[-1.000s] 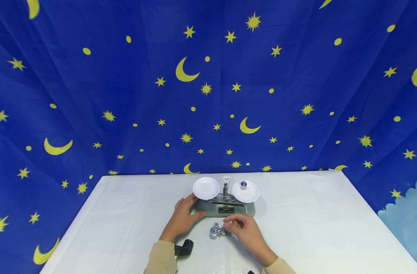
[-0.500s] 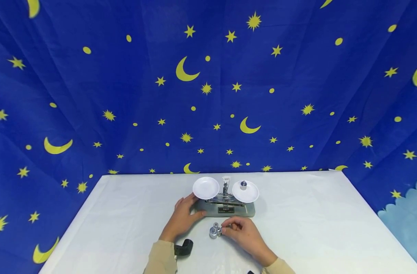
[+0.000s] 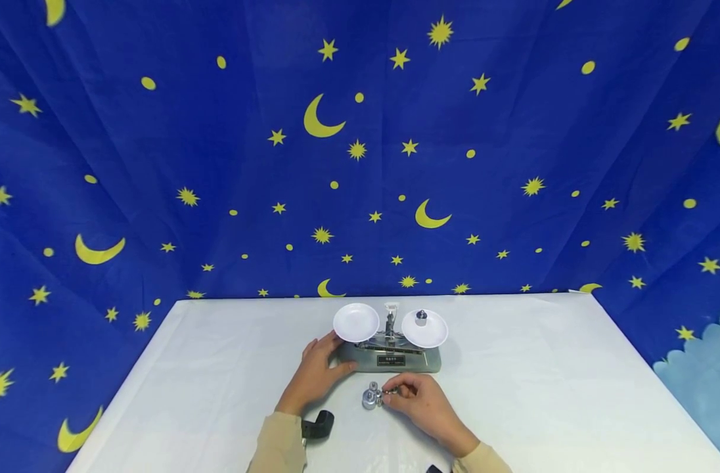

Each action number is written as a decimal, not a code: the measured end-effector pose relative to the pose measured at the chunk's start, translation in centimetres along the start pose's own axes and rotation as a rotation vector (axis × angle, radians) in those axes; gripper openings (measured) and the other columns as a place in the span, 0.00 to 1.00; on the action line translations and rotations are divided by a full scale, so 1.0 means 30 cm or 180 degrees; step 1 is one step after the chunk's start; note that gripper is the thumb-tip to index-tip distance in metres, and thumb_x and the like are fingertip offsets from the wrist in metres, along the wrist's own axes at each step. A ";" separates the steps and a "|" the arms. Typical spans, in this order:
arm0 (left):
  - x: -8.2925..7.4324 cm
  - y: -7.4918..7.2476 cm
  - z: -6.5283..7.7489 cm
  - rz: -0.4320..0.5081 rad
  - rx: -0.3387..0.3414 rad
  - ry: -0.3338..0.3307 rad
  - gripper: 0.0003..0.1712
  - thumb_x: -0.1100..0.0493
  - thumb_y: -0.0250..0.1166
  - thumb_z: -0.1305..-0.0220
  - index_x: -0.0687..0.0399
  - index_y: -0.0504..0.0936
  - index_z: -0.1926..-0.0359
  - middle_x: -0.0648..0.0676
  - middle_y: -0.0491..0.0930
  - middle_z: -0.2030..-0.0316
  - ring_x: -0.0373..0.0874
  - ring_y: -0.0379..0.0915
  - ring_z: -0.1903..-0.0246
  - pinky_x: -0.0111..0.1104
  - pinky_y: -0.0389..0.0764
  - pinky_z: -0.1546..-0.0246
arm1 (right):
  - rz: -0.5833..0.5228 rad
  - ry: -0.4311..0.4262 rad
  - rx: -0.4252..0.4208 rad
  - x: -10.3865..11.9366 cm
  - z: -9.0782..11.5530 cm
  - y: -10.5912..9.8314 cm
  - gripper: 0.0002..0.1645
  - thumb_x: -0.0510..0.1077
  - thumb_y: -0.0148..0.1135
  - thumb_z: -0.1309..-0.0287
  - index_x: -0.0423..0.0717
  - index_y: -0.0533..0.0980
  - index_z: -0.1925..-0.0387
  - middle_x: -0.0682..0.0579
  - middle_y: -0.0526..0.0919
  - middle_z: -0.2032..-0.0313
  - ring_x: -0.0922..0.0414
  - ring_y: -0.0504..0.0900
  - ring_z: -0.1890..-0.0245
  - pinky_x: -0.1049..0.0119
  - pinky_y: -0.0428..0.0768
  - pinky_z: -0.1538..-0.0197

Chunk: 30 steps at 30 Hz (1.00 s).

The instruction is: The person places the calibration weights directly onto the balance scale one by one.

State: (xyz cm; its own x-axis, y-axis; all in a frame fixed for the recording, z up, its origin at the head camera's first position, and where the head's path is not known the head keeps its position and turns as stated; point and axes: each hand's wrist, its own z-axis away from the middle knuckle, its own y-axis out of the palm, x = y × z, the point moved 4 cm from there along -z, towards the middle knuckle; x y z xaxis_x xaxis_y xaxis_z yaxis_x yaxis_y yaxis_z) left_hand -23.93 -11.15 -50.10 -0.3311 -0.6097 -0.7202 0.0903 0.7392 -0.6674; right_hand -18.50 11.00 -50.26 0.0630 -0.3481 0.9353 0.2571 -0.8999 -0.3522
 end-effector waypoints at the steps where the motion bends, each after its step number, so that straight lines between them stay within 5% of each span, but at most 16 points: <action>1: -0.002 -0.001 0.000 0.0005 -0.0001 -0.0002 0.38 0.48 0.70 0.37 0.62 0.72 0.32 0.62 0.67 0.30 0.59 0.60 0.29 0.62 0.45 0.27 | 0.0013 -0.0006 -0.0003 0.000 0.000 0.000 0.10 0.43 0.74 0.46 0.43 0.85 0.62 0.58 0.67 0.81 0.67 0.64 0.80 0.75 0.63 0.75; 30: -0.003 0.000 -0.002 -0.0033 0.0016 -0.0067 0.39 0.48 0.70 0.37 0.60 0.71 0.30 0.60 0.66 0.29 0.56 0.59 0.28 0.60 0.44 0.26 | -0.0030 -0.0036 -0.0069 0.004 0.008 -0.003 0.08 0.43 0.73 0.45 0.45 0.86 0.64 0.58 0.68 0.81 0.67 0.66 0.79 0.74 0.66 0.73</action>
State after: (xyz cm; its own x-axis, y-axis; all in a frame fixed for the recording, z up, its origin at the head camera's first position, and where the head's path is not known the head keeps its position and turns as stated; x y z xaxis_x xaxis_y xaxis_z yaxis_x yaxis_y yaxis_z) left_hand -23.95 -11.06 -50.03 -0.3122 -0.6232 -0.7170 0.0917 0.7315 -0.6757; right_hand -18.28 11.10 -50.11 0.0716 -0.3368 0.9389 0.2369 -0.9086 -0.3440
